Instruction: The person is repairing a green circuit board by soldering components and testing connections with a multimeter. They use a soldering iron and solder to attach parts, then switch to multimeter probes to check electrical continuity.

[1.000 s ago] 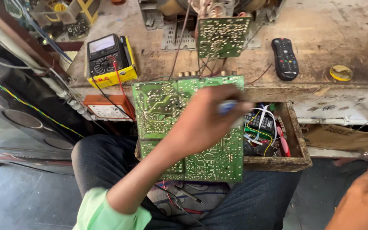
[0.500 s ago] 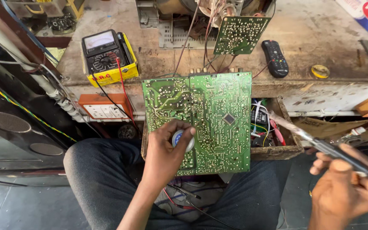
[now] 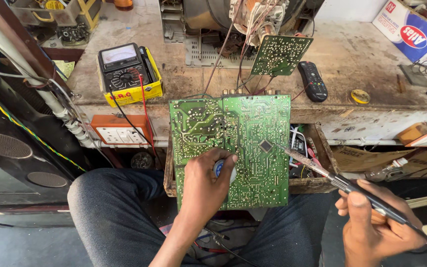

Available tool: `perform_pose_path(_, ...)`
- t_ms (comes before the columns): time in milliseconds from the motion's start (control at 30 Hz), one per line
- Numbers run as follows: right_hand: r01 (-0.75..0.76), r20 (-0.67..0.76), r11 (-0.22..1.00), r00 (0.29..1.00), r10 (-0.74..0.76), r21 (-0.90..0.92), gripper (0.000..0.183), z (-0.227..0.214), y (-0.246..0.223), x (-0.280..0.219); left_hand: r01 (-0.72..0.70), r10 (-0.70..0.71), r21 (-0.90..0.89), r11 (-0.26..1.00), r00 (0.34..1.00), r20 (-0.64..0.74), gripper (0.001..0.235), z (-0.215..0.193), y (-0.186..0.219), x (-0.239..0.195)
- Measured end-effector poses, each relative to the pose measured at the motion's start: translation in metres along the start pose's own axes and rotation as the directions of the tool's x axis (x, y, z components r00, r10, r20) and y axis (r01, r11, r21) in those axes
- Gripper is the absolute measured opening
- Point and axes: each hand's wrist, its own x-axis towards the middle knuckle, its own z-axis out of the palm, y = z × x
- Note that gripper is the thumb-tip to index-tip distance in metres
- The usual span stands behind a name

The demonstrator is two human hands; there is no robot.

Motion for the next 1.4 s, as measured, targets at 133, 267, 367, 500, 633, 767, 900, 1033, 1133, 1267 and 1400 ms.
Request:
perform_pose_path(133,0.004,-0.006,0.999,1.0,-0.004,-0.047,0.029,0.005,-0.003,-0.001,-0.031,0.031,-0.015,0.999,1.0,0.005,0.014,0.006,0.001,0.002)
perform_pose_path(267,0.018,0.012,0.999,1.0,-0.017,-0.044,0.028,0.008,-0.004,0.001,-0.03,0.03,0.001,1.0,0.999,-0.009,0.014,0.004,0.003,0.003)
perform_pose_path(367,0.044,0.009,0.999,0.999,-0.044,-0.028,0.028,0.01,-0.003,0.002,0.01,-0.01,0.01,1.0,0.999,-0.038,0.014,0.0,0.003,0.005)
perform_pose_path(500,0.027,0.028,0.998,0.999,-0.025,-0.058,0.028,0.01,-0.001,0.004,-0.008,0.007,-0.018,1.0,0.999,-0.031,0.014,-0.001,0.004,0.006)
perform_pose_path(633,0.087,0.074,0.992,0.994,-0.081,-0.092,0.023,0.011,0.001,0.005,-0.052,0.052,-0.005,0.999,0.999,-0.002,0.015,0.006,0.006,0.006)
perform_pose_path(767,0.11,0.095,0.983,0.991,-0.097,-0.145,0.021,0.013,0.003,0.006,-0.08,0.081,0.032,0.996,0.996,-0.021,0.017,0.017,0.008,0.009)
perform_pose_path(900,0.064,0.108,0.987,0.993,-0.048,-0.147,0.022,0.017,0.003,0.006,-0.108,0.111,0.058,0.992,0.992,-0.056,0.016,0.027,0.009,0.013)
perform_pose_path(1033,0.049,0.129,0.993,0.991,-0.034,-0.111,0.023,0.022,0.006,0.005,-0.075,0.08,0.097,0.992,0.996,-0.047,0.016,0.031,0.008,0.016)
perform_pose_path(1133,0.049,0.148,0.993,0.988,-0.033,-0.106,0.023,0.025,0.009,0.004,-0.091,0.097,0.108,0.99,0.994,-0.054,0.016,0.033,0.007,0.016)
perform_pose_path(1267,0.061,0.168,0.991,0.985,-0.04,-0.117,0.024,0.028,0.011,0.005,-0.068,0.075,0.119,0.991,0.996,-0.055,0.017,0.033,0.007,0.016)
perform_pose_path(1400,0.06,0.171,0.992,0.984,-0.04,-0.109,0.024,0.031,0.013,0.005,-0.032,0.039,0.133,0.991,0.998,-0.047,0.017,0.034,0.007,0.016)
